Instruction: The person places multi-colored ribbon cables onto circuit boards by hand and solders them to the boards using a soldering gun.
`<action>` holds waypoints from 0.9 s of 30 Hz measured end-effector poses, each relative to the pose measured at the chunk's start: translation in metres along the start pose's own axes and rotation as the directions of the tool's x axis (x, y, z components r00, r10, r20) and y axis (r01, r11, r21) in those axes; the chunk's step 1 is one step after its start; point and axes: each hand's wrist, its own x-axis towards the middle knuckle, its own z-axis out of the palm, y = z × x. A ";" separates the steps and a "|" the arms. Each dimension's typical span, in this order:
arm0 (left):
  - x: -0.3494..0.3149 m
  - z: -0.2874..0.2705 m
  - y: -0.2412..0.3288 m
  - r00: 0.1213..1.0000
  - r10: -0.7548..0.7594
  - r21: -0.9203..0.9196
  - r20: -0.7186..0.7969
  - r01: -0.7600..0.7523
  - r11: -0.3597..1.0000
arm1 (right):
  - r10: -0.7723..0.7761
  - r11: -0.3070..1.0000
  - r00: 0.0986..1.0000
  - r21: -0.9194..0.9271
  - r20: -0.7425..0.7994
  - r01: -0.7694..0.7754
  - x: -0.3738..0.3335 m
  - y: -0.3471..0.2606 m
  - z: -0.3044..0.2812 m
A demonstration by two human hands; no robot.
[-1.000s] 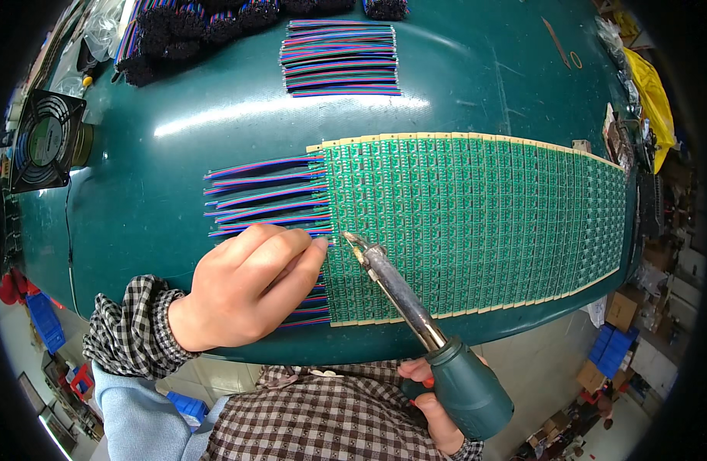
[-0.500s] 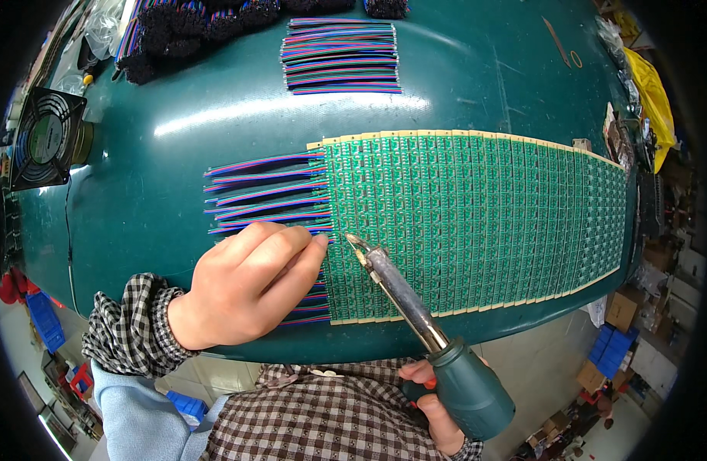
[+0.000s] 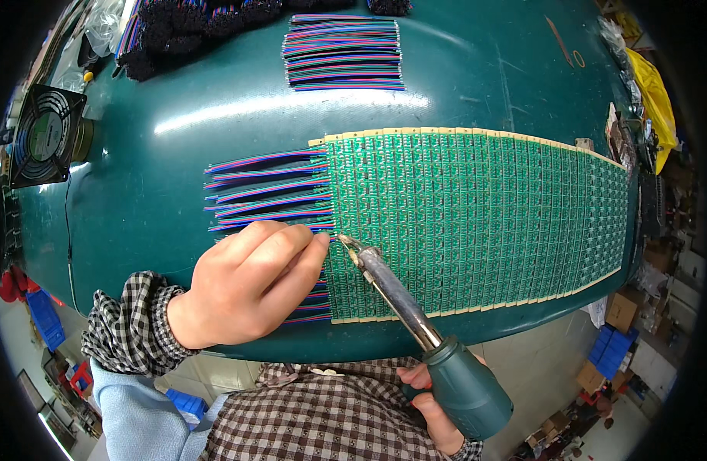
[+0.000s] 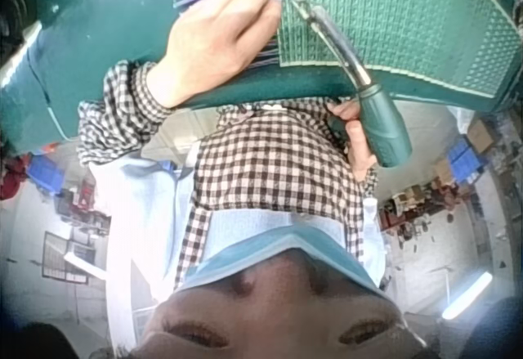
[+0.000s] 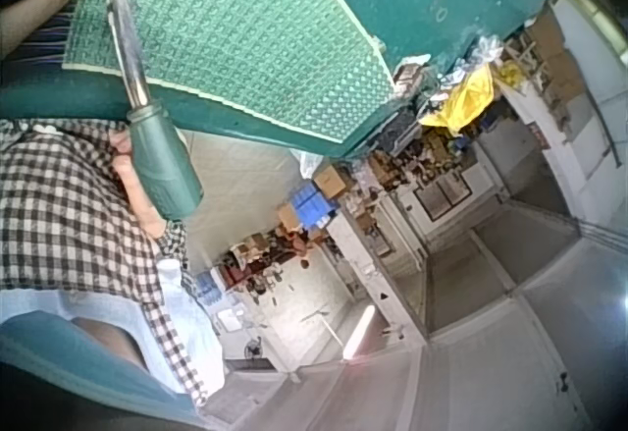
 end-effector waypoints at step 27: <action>0.000 0.000 0.001 1.000 0.001 0.023 -0.001 -0.001 1.000 | 0.028 0.999 0.998 -0.034 0.056 -0.026 0.006 -0.016 0.010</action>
